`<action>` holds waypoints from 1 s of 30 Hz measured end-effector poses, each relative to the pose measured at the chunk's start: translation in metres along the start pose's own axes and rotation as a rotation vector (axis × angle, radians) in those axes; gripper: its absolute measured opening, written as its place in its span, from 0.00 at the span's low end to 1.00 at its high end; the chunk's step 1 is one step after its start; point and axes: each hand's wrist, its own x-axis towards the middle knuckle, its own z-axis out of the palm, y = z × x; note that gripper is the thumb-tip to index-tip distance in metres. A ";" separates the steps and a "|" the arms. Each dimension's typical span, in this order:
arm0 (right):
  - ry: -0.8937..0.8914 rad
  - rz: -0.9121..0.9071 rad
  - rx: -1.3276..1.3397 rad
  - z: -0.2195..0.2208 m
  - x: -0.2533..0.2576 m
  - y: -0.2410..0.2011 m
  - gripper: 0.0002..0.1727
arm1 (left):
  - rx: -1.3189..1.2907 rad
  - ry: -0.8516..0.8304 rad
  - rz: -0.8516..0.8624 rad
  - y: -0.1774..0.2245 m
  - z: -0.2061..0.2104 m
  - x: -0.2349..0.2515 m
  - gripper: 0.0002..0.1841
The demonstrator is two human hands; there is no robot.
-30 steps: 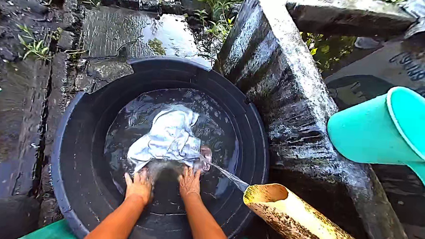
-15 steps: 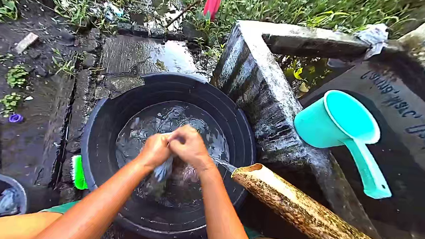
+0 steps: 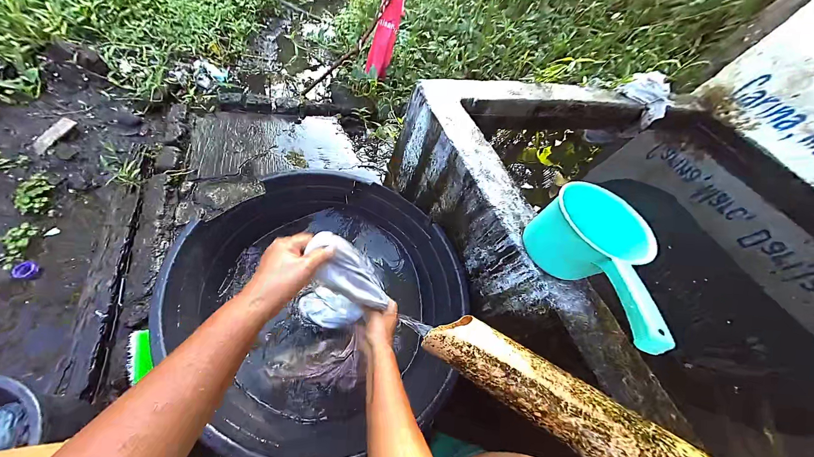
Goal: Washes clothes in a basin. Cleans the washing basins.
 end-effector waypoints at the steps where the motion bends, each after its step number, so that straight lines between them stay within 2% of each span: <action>1: 0.057 0.046 0.000 -0.011 0.006 0.004 0.36 | 0.033 -0.045 -0.125 -0.022 -0.001 0.005 0.12; 3: 0.122 0.149 0.027 -0.028 0.010 -0.001 0.45 | 0.068 -0.132 -0.355 -0.062 0.005 0.010 0.20; 6: 0.125 0.191 0.033 -0.038 0.015 -0.006 0.40 | 0.051 -0.182 -0.572 -0.094 0.022 0.006 0.37; 9: 0.041 0.133 -0.012 -0.042 0.023 -0.007 0.34 | -0.141 -0.141 -0.678 -0.107 0.043 0.007 0.38; 11: -0.064 0.121 -0.088 -0.046 0.024 -0.015 0.32 | -0.333 -0.086 -0.757 -0.110 0.059 0.012 0.37; 15: -0.434 0.113 -0.158 -0.036 0.008 -0.042 0.27 | -0.652 -0.050 -0.832 -0.111 0.082 0.022 0.45; 18: -0.643 0.157 0.026 -0.015 -0.008 -0.056 0.22 | -0.939 -0.037 -0.673 -0.120 0.087 0.027 0.44; 19: -0.658 0.191 0.121 -0.010 -0.010 -0.056 0.23 | -0.994 -0.029 -0.623 -0.120 0.084 0.028 0.42; 21: -0.623 0.216 0.277 -0.004 -0.009 -0.058 0.34 | -0.974 0.119 -0.558 -0.106 0.078 0.030 0.29; 22: -0.584 0.182 0.297 -0.001 -0.007 -0.057 0.39 | -0.928 0.203 -0.512 -0.096 0.075 0.032 0.23; 23: -0.533 0.135 0.285 0.002 -0.005 -0.054 0.38 | -0.868 0.261 -0.447 -0.085 0.073 0.032 0.21; 25: -0.427 0.077 0.295 0.013 -0.006 -0.049 0.25 | -0.663 0.320 -0.266 -0.061 0.072 0.030 0.16; 27: -0.410 0.151 0.408 0.026 -0.012 -0.056 0.13 | -0.408 0.324 -0.067 -0.041 0.071 0.027 0.10; 30: -0.414 0.177 0.351 0.035 -0.021 -0.069 0.15 | 0.016 0.303 0.239 -0.034 0.064 0.024 0.11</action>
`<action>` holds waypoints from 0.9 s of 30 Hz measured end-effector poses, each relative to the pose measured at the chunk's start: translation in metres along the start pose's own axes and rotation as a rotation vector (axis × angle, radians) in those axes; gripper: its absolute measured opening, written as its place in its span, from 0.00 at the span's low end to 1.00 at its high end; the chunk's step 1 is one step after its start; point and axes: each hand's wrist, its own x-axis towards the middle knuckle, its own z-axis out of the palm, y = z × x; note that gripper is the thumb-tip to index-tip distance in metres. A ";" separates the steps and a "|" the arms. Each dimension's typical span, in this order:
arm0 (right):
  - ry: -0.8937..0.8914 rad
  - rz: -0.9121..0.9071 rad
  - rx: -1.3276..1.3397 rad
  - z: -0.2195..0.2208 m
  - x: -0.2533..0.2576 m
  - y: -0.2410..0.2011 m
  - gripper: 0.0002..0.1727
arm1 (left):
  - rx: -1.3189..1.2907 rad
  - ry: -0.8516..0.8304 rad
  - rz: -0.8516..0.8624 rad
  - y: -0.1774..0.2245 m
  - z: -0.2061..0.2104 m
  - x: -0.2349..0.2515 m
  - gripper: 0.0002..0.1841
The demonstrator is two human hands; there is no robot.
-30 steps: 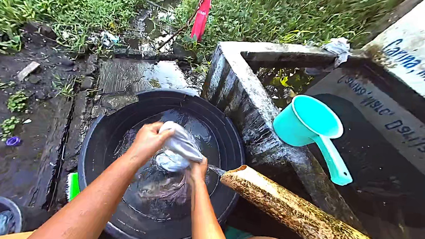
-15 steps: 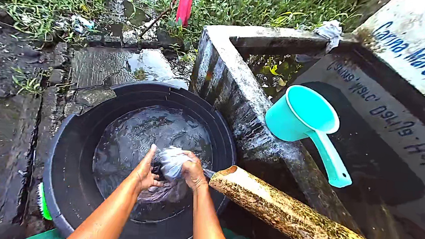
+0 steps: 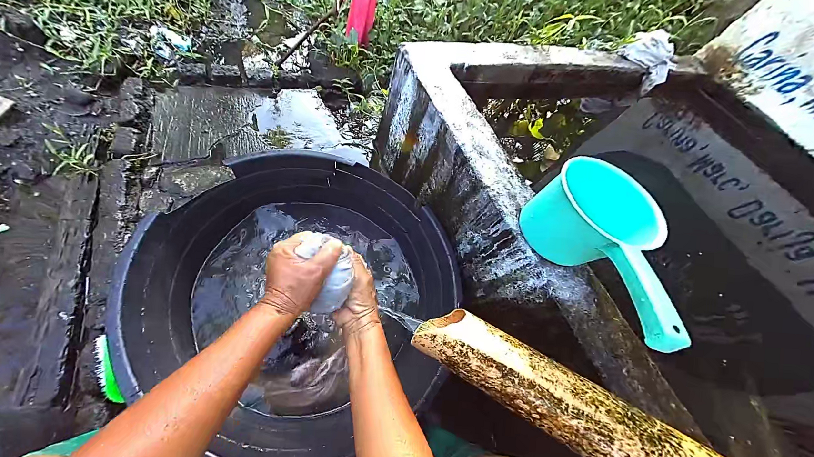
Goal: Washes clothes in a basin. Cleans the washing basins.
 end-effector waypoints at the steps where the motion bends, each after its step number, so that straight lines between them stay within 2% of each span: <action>1: 0.007 -0.005 -0.052 0.004 -0.002 -0.002 0.16 | 0.083 -0.022 0.121 -0.001 -0.002 0.001 0.14; 5: 0.004 0.045 -0.219 0.009 -0.008 0.000 0.16 | 0.257 -0.140 0.431 -0.007 -0.009 0.003 0.17; 9: -0.022 0.064 -0.288 0.010 -0.013 0.008 0.14 | 0.328 -0.263 0.638 -0.010 -0.022 0.002 0.17; 11: -0.033 0.041 -0.311 0.013 -0.011 0.016 0.14 | 0.357 -0.348 0.681 -0.009 -0.034 0.004 0.18; 13: -0.072 0.033 -0.304 0.024 -0.011 0.022 0.16 | 0.400 -0.463 0.603 0.001 -0.054 0.011 0.18; 15: -0.131 0.070 -0.398 0.045 -0.013 0.019 0.19 | 0.450 -0.536 0.433 0.023 -0.083 0.022 0.18; 17: -0.237 0.193 -0.554 0.066 -0.017 0.009 0.25 | 0.492 -0.450 0.311 0.040 -0.120 0.034 0.18; 20: -0.398 0.266 -0.626 0.068 -0.028 0.006 0.37 | 0.568 -0.186 0.154 0.045 -0.203 0.045 0.18; 22: -0.363 0.269 -0.629 0.056 -0.033 0.006 0.38 | 0.651 -0.039 0.027 0.039 -0.269 0.031 0.19; 24: -0.227 0.301 -0.622 0.038 -0.028 0.009 0.36 | 0.803 0.049 -0.099 0.022 -0.329 0.003 0.20; 27: -0.040 0.372 -0.649 0.025 -0.023 0.010 0.32 | 0.940 0.023 -0.318 -0.026 -0.400 -0.050 0.20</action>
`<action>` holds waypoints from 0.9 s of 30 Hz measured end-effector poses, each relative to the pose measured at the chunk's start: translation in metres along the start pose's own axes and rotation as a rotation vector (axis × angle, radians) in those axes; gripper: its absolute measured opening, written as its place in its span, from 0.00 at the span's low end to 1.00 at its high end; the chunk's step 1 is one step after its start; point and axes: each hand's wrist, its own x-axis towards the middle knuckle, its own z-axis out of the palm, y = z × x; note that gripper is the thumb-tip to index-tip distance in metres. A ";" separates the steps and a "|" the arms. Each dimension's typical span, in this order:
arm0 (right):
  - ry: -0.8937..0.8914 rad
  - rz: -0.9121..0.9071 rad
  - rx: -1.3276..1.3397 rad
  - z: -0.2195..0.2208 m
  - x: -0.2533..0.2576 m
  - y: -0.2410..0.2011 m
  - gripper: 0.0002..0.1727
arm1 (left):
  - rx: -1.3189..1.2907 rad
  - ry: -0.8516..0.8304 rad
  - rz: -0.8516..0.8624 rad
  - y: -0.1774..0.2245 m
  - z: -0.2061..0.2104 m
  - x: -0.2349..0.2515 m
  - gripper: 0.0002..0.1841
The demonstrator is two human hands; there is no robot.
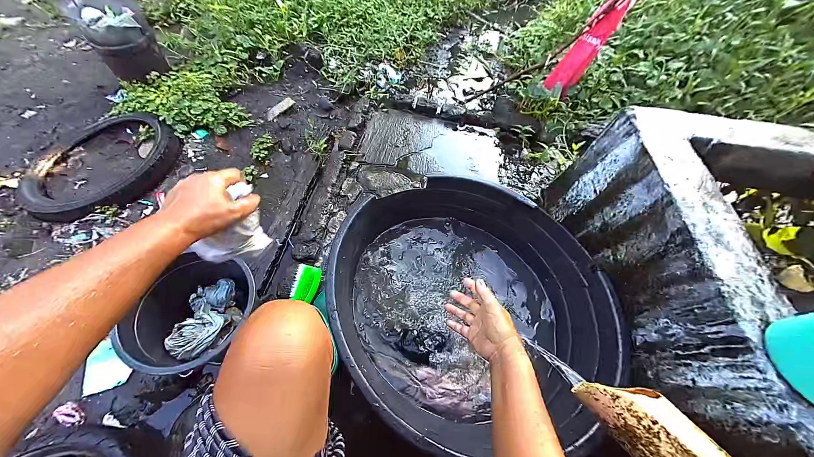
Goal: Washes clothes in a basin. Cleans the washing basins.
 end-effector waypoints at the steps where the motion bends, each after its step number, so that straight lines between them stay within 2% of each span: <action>1: 0.032 0.019 -0.004 -0.001 0.001 0.002 0.31 | 0.007 -0.085 -0.057 -0.029 0.006 -0.008 0.22; 4: 0.095 0.034 -0.050 -0.008 0.005 0.017 0.30 | -0.025 -0.448 -0.204 -0.085 0.026 -0.022 0.30; 5: 0.116 0.037 -0.080 -0.013 0.008 0.024 0.29 | -0.007 -0.524 -0.201 -0.094 0.033 -0.018 0.30; 7: 0.171 0.056 -0.168 -0.027 0.016 0.042 0.27 | 0.004 -0.561 -0.129 -0.083 0.036 0.000 0.26; 9: 0.188 0.075 -0.324 -0.046 0.024 0.063 0.25 | 0.008 -0.551 0.007 -0.044 0.030 0.021 0.19; 12: 0.209 0.079 -0.672 -0.077 0.031 0.087 0.22 | 0.148 -0.495 0.243 0.055 0.023 0.029 0.15; 13: 0.214 0.094 -0.789 -0.088 0.032 0.091 0.22 | 0.257 -0.601 0.199 0.108 0.016 0.023 0.17; 14: 0.230 0.123 -0.886 -0.096 0.032 0.095 0.23 | 0.367 -0.793 0.059 0.167 0.016 0.020 0.20; 15: 0.262 0.152 -0.959 -0.103 0.032 0.101 0.25 | 0.258 -0.693 0.317 0.169 0.051 0.022 0.15; 16: 0.295 0.179 -1.009 -0.108 0.034 0.107 0.28 | 0.146 -0.666 0.474 0.175 0.094 0.026 0.12; 18: 0.307 0.200 -1.068 -0.102 0.037 0.126 0.35 | 0.069 -0.797 0.653 0.202 0.180 0.016 0.09; 20: 0.204 0.156 -1.125 -0.080 0.043 0.147 0.39 | 0.003 -0.977 0.753 0.226 0.262 -0.021 0.12; 23: -0.048 0.129 -1.226 -0.054 0.060 0.160 0.36 | -0.030 -1.141 0.807 0.234 0.353 -0.080 0.15; 25: -0.142 0.078 -1.293 -0.065 0.073 0.161 0.37 | 0.089 -1.187 0.706 0.230 0.380 -0.093 0.27; 27: -0.093 -0.013 -1.361 -0.089 0.085 0.157 0.38 | 0.264 -1.162 0.571 0.221 0.389 -0.082 0.35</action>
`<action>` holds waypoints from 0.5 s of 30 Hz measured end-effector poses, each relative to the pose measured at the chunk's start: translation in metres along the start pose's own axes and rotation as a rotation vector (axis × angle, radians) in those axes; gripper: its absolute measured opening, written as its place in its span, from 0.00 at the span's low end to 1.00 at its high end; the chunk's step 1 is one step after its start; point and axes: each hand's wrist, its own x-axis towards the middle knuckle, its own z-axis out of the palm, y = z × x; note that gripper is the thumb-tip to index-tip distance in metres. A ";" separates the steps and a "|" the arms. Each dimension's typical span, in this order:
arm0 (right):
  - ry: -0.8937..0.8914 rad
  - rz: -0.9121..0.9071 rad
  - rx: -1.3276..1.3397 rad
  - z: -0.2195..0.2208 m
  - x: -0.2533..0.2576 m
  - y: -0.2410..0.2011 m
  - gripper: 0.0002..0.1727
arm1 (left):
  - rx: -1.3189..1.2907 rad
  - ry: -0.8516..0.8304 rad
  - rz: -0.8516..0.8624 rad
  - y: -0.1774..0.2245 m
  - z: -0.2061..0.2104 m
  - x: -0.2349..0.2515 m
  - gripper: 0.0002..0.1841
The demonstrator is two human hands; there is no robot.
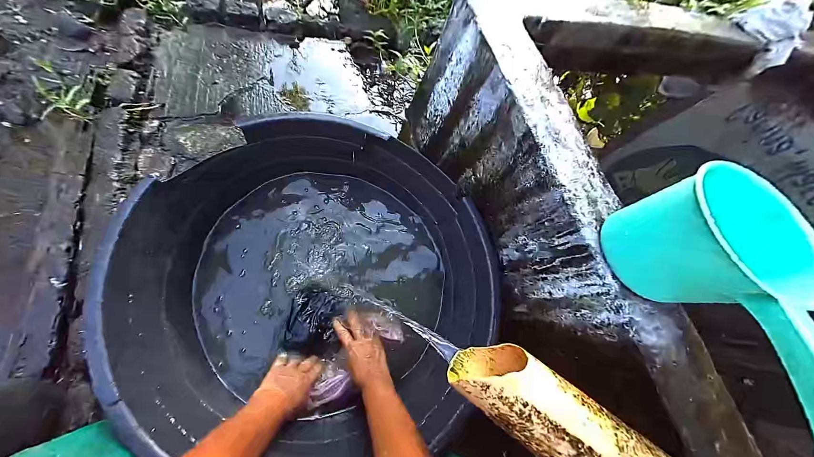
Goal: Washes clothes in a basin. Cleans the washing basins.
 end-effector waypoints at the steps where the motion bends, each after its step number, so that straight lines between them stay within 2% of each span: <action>1: 0.081 0.031 -0.016 -0.005 0.005 0.013 0.37 | 0.031 0.005 -0.095 -0.009 -0.008 0.001 0.33; 5: 0.181 0.385 0.141 -0.029 0.014 0.037 0.41 | -0.014 -0.025 -0.427 -0.049 -0.052 0.003 0.30; 7: 0.277 0.573 0.294 -0.031 0.020 0.024 0.45 | -0.126 -0.004 -0.535 -0.053 -0.068 0.009 0.35; 8: 0.280 0.610 0.311 -0.027 0.021 0.012 0.45 | -0.212 0.015 -0.568 -0.049 -0.071 0.013 0.40; 9: 0.251 0.579 0.306 -0.018 0.020 -0.003 0.41 | -0.259 0.038 -0.578 -0.042 -0.069 0.017 0.42; 11: 0.150 0.378 0.222 0.008 0.019 -0.028 0.33 | -0.260 0.102 -0.527 -0.024 -0.055 0.018 0.39; 13: 0.007 0.148 0.129 0.020 0.017 -0.034 0.35 | -0.240 0.144 -0.408 -0.014 -0.035 0.013 0.32; 15: -0.092 0.046 0.039 0.012 0.016 -0.017 0.37 | -0.144 0.127 -0.342 -0.024 -0.020 0.010 0.37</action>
